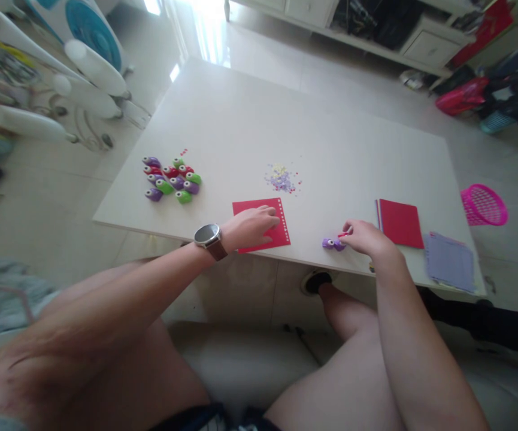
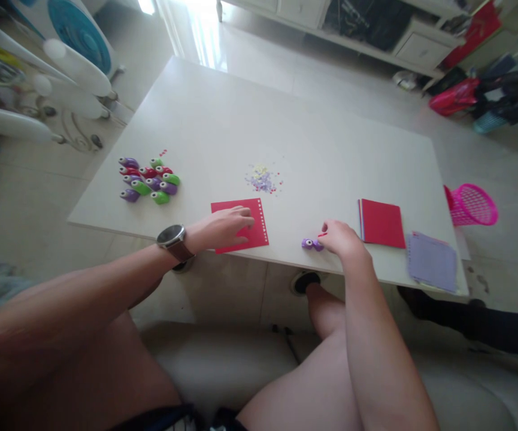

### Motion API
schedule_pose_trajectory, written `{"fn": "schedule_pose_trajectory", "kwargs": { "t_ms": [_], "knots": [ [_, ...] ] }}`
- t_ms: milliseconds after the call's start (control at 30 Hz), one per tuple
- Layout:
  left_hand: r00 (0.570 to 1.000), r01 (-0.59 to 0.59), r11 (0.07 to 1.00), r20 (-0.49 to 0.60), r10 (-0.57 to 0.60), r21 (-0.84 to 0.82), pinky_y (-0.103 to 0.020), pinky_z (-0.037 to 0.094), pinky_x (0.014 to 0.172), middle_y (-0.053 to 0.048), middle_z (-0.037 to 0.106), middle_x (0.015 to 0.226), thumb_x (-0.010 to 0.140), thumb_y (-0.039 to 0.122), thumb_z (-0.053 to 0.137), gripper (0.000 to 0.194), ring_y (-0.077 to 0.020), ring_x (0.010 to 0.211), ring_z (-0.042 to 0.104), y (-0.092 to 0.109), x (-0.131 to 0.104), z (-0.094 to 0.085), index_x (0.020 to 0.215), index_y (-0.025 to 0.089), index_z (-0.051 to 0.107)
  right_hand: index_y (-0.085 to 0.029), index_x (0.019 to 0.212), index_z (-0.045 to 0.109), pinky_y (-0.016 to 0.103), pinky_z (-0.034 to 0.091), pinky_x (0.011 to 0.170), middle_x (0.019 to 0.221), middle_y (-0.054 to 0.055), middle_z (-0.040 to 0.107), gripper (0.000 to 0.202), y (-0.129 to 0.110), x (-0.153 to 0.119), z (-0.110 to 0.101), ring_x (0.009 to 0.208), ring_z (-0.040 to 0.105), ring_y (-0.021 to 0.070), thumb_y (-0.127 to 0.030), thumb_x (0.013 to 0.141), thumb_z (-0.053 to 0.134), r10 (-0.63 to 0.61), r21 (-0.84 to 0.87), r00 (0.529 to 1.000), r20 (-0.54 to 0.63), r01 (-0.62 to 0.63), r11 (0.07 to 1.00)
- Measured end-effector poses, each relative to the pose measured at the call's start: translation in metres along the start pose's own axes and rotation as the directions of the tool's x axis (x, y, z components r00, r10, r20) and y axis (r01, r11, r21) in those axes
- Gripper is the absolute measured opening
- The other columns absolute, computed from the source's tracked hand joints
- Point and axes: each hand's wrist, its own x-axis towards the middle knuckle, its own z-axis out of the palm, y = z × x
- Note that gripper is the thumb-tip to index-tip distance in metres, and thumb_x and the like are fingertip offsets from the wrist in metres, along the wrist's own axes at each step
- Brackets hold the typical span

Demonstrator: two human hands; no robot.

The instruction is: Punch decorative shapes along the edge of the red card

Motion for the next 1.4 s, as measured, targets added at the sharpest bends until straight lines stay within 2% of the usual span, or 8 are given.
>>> {"fn": "schedule_pose_trajectory", "kwargs": {
  "t_ms": [200,400,567,767,900,1033,1233,1400],
  "knots": [
    [0.998,-0.055,0.998,0.030,0.055,-0.016,-0.035,0.052,0.097,-0.012,0.066,0.129,0.092,0.027,0.069,0.025,-0.0269,0.118,0.065,0.005,-0.001,0.015,0.116,0.019,0.070,-0.020,0.089,0.075,0.032,0.050,0.074,0.098,0.012,0.080,0.012,-0.008,0.003,0.001,0.087,0.072,0.0248,-0.014,0.080,0.070,-0.085,0.075,0.996,-0.001,0.085,0.994],
    [0.998,-0.061,0.998,0.032,0.061,-0.006,-0.036,0.051,0.105,-0.010,0.065,0.140,0.092,0.020,0.066,0.030,-0.0262,0.127,0.063,0.000,-0.002,0.017,0.122,0.022,0.069,-0.018,0.094,0.077,0.032,0.055,0.083,0.106,0.013,0.077,0.015,-0.024,0.003,0.005,0.089,0.072,0.0229,-0.012,0.083,0.068,-0.242,0.212,0.964,-0.110,0.261,0.942],
    [0.999,0.039,0.994,0.026,-0.042,0.102,-0.040,0.054,0.098,-0.012,0.066,0.137,0.091,0.018,0.066,0.030,-0.0305,0.126,0.061,0.007,-0.003,0.012,0.121,0.022,0.070,-0.020,0.093,0.076,0.032,0.057,0.084,0.104,0.010,0.075,0.023,-0.045,0.001,0.011,0.089,0.073,0.0223,-0.004,0.081,0.065,-0.356,0.343,0.925,-0.137,0.381,0.859],
    [0.984,0.176,0.978,0.003,-0.178,0.116,-0.041,0.052,0.095,-0.013,0.067,0.126,0.096,0.018,0.060,0.025,-0.0291,0.116,0.063,0.008,0.002,0.009,0.119,0.021,0.068,-0.022,0.089,0.074,0.031,0.054,0.082,0.097,0.006,0.073,0.017,-0.067,-0.006,0.020,0.083,0.069,0.0202,-0.007,0.086,0.067,-0.482,0.337,0.862,-0.154,0.505,0.795],
    [0.963,0.263,0.964,-0.070,-0.260,0.035,-0.043,0.050,0.099,-0.017,0.062,0.134,0.096,0.028,0.065,0.030,-0.0327,0.125,0.057,-0.002,0.011,0.021,0.125,0.019,0.064,-0.022,0.091,0.073,0.030,0.052,0.081,0.097,0.006,0.072,0.016,-0.072,-0.007,0.024,0.084,0.066,0.0197,-0.008,0.089,0.066,-0.508,0.282,0.849,-0.146,0.528,0.801],
    [0.943,0.325,0.944,-0.060,-0.328,-0.045,-0.047,0.048,0.101,-0.018,0.061,0.136,0.094,0.032,0.068,0.039,-0.0349,0.127,0.056,-0.008,0.018,0.029,0.129,0.018,0.061,-0.022,0.091,0.071,0.029,0.051,0.079,0.100,0.006,0.069,0.014,-0.072,-0.007,0.028,0.083,0.065,0.0189,-0.009,0.091,0.064,-0.518,0.289,0.844,-0.141,0.535,0.793],
    [0.944,0.331,0.940,0.027,-0.330,-0.084,-0.048,0.045,0.104,-0.014,0.070,0.123,0.092,0.028,0.069,0.031,-0.0330,0.121,0.061,-0.007,0.019,0.027,0.120,0.018,0.063,-0.021,0.092,0.069,0.029,0.050,0.079,0.099,0.006,0.067,0.014,-0.074,-0.008,0.029,0.083,0.065,0.0187,-0.009,0.091,0.063,-0.540,0.282,0.829,-0.141,0.557,0.781],
    [0.955,0.295,0.947,0.032,-0.293,-0.128,-0.042,0.047,0.100,-0.012,0.068,0.122,0.086,0.029,0.075,0.032,-0.0309,0.117,0.063,-0.011,0.020,0.030,0.115,0.020,0.066,-0.021,0.091,0.068,0.028,0.049,0.080,0.098,0.005,0.066,0.016,-0.078,-0.009,0.028,0.082,0.064,0.0182,-0.006,0.089,0.063,-0.538,0.278,0.829,-0.150,0.558,0.782]
  ]
}}
